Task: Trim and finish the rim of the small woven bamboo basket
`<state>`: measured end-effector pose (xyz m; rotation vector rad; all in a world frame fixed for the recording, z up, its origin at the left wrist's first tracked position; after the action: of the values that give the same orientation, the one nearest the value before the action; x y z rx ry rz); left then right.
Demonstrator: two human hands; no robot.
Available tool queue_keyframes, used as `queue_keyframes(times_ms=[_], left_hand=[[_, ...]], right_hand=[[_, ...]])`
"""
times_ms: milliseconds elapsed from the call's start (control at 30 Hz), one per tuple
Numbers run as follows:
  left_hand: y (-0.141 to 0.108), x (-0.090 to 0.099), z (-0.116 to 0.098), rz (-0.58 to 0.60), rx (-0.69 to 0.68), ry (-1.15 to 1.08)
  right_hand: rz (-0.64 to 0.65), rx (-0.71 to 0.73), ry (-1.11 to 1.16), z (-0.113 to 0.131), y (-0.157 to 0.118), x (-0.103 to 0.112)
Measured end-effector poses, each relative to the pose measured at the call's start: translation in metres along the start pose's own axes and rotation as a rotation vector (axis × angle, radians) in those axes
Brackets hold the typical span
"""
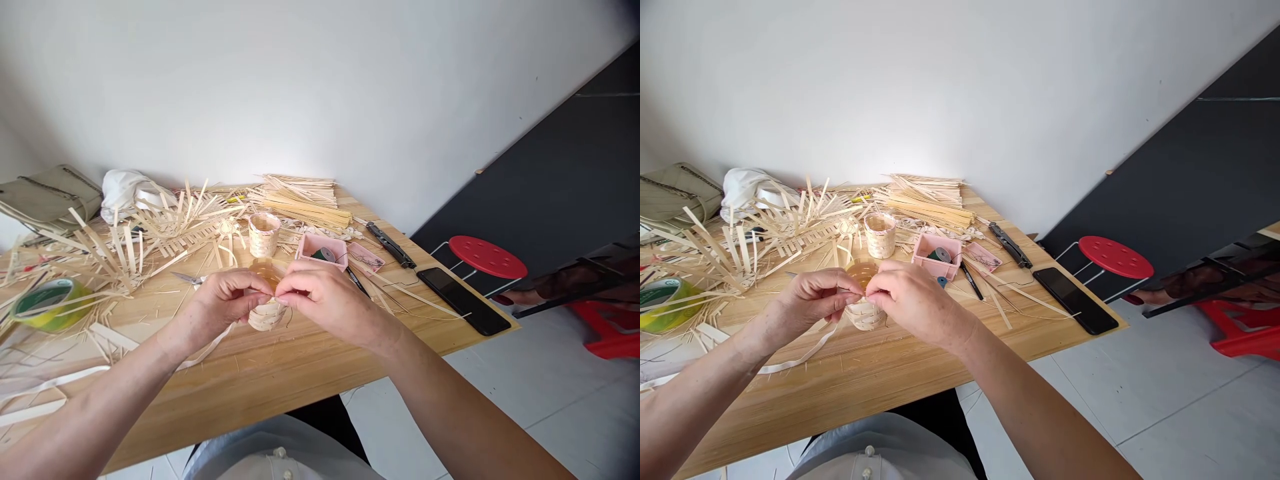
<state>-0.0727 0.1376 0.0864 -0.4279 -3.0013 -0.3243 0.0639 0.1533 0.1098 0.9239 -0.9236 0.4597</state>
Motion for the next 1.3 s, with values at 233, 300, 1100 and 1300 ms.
queue_keyframes(times_ms=[233, 300, 1100, 1300], left_hand=[[0.003, 0.004, 0.001, -0.043, -0.022, 0.055], [0.003, 0.006, 0.002, -0.055, -0.026, 0.081], [-0.001, 0.009, -0.004, 0.034, -0.017, 0.103], [-0.002, 0.007, -0.006, 0.067, -0.037, 0.145]], right_hand=[[-0.001, 0.003, -0.042, 0.004, 0.003, -0.003], [0.003, 0.009, -0.060, 0.005, 0.003, -0.004], [0.010, 0.313, -0.112, -0.005, 0.010, 0.026], [0.061, 0.395, -0.308, 0.004, 0.011, 0.021]])
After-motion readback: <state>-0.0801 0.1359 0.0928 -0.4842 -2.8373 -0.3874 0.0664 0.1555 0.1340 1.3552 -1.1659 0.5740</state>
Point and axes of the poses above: each hand's wrist, its own y-axis towards the middle knuckle, its own x-axis out of the back of the hand, z = x × y, the point moved 5 cm from there along y, towards the middle knuckle, and after that the axes turned 11 degrees about -y, right-handed, at the moved point
